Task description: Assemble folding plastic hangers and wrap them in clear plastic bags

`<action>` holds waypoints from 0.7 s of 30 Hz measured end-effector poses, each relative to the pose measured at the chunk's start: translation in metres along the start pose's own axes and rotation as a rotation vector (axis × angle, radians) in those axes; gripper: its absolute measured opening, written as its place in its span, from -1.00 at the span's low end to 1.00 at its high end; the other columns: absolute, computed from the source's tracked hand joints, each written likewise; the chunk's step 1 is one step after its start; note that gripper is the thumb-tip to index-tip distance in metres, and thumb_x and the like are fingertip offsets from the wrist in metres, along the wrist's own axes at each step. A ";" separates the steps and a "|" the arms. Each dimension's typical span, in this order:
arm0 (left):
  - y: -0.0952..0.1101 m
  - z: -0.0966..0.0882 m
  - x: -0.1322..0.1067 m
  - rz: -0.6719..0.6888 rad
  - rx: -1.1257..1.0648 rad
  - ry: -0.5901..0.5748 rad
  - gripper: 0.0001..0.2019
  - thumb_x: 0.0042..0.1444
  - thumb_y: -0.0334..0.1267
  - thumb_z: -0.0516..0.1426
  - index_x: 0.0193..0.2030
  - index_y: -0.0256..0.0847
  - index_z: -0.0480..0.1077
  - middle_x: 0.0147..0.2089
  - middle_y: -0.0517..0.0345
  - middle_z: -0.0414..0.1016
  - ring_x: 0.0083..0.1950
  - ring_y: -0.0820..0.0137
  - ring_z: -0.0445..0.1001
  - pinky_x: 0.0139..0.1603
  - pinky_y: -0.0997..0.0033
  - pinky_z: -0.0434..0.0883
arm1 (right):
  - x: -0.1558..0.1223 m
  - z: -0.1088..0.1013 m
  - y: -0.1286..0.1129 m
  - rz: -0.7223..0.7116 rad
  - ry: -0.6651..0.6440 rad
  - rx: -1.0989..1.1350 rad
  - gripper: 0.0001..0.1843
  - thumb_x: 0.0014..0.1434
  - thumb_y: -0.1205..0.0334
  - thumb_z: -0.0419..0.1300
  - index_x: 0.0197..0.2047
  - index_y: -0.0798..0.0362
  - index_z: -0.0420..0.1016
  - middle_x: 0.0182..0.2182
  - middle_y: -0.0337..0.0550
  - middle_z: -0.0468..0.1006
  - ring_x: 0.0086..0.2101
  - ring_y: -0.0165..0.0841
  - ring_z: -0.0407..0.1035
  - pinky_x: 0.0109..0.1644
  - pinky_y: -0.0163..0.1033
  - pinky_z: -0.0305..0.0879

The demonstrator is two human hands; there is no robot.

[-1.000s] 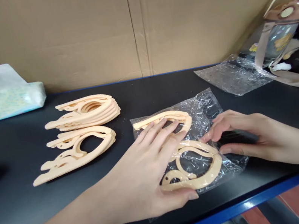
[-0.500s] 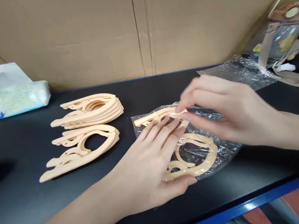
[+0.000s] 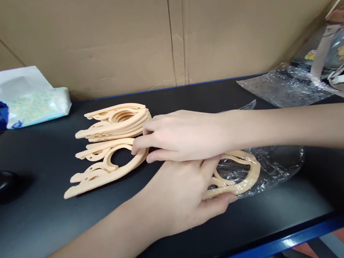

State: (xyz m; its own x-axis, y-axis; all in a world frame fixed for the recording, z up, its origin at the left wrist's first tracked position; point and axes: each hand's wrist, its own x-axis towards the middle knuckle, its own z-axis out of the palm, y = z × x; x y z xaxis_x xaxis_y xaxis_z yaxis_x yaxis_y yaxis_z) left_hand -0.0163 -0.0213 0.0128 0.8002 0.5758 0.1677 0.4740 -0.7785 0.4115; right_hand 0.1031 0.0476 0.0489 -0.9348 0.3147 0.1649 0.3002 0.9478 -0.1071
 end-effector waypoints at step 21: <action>-0.001 0.003 -0.002 0.025 0.090 -0.015 -0.32 0.26 0.05 0.11 0.43 -0.21 0.14 0.33 -0.27 0.35 0.29 -0.11 0.40 0.19 -0.12 0.41 | 0.010 0.017 0.005 0.068 0.104 0.154 -0.89 0.34 0.34 0.15 -0.26 0.05 0.44 -0.33 -0.23 0.48 -0.26 -0.37 0.33 -0.19 -0.27 0.14</action>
State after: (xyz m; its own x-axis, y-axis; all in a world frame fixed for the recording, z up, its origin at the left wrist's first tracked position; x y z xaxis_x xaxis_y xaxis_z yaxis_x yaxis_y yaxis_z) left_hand -0.0172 -0.0228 0.0095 0.8172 0.5529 0.1627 0.4845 -0.8120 0.3255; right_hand 0.0924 0.0550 0.0338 -0.8861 0.3891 0.2519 0.3223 0.9078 -0.2685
